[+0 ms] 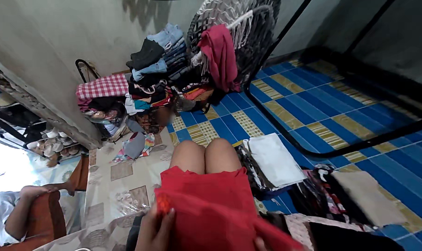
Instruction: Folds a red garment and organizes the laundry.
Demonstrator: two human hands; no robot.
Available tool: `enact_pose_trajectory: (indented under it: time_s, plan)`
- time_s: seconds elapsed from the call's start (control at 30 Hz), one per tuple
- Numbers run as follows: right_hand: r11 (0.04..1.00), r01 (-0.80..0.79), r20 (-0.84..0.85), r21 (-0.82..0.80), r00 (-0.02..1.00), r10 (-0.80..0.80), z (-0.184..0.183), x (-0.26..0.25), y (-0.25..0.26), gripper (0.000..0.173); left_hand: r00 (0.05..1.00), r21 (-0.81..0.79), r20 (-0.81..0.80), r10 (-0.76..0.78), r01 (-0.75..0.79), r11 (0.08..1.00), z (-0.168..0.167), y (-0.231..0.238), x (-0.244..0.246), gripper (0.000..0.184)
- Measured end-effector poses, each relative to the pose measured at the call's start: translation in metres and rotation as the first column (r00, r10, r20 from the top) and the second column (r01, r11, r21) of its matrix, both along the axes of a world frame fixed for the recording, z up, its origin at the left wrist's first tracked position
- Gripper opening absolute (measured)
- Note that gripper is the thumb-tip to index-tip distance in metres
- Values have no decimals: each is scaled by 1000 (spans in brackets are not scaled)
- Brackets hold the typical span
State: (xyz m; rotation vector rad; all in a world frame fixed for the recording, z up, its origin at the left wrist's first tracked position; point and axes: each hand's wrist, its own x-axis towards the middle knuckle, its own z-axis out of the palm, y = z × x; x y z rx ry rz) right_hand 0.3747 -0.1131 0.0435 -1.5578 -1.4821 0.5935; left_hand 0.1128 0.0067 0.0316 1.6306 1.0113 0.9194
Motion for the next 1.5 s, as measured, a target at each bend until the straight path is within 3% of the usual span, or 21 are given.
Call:
enact_pose_trajectory:
  time_s: [0.1, 0.2, 0.3, 0.53, 0.6, 0.7, 0.77, 0.83, 0.9, 0.97, 1.07, 1.33, 1.5]
  plan:
    - [988, 149, 140, 45, 978, -153, -9, 5, 38, 39, 980, 115, -35, 195, -189, 975, -13, 21, 26, 31]
    - [954, 288, 126, -81, 953, -277, -17, 4, 62, 48, 922, 278, -152, 357, -307, 910, -24, 34, 37, 35]
    - [914, 369, 48, -170, 929, -367, -43, 3, 71, 49, 868, 392, -256, 426, -309, 866, -38, 42, 40, 37]
    - [872, 482, 16, -82, 876, -483, -56, 7, 82, 39, 811, 463, -368, 454, -264, 846, -47, 60, 44, 34]
    - [860, 507, 42, -55, 862, -506, -59, 13, 86, 42, 821, 406, -374, 432, -273, 872, -50, 64, 44, 41]
    - [881, 466, 69, -82, 884, -462, -60, 19, 88, 66, 890, 136, -363, 277, -243, 960, -45, 63, 36, 65]
    - [903, 405, 96, -141, 914, -395, -56, 17, 87, 74, 921, 69, -320, 222, -211, 975, -43, 61, 29, 62]
    - [900, 387, 117, -200, 921, -371, -48, 14, 87, 85, 952, 45, -228, 206, -201, 979, -38, 61, 25, 43]
    - [897, 402, 138, -184, 914, -382, -45, 13, 91, 78, 969, -48, -186, 165, -177, 983, -30, 63, 22, 30]
    - [906, 402, 151, -128, 911, -383, -44, 10, 97, 59, 969, -137, -202, 144, -174, 975, -23, 66, 22, 28]
    - [914, 396, 126, -85, 914, -385, -40, 3, 99, 38, 989, -238, -105, 103, -126, 963, -16, 67, 20, 26]
    - [956, 260, -289, -138, 912, -290, -29, 26, 78, 30, 993, -343, 115, 9, 31, 939, 9, 68, 42, 27]
    - [865, 472, -423, -170, 758, -497, 4, 81, 65, 26, 974, -268, 48, -221, 226, 936, 54, 116, 128, 30]
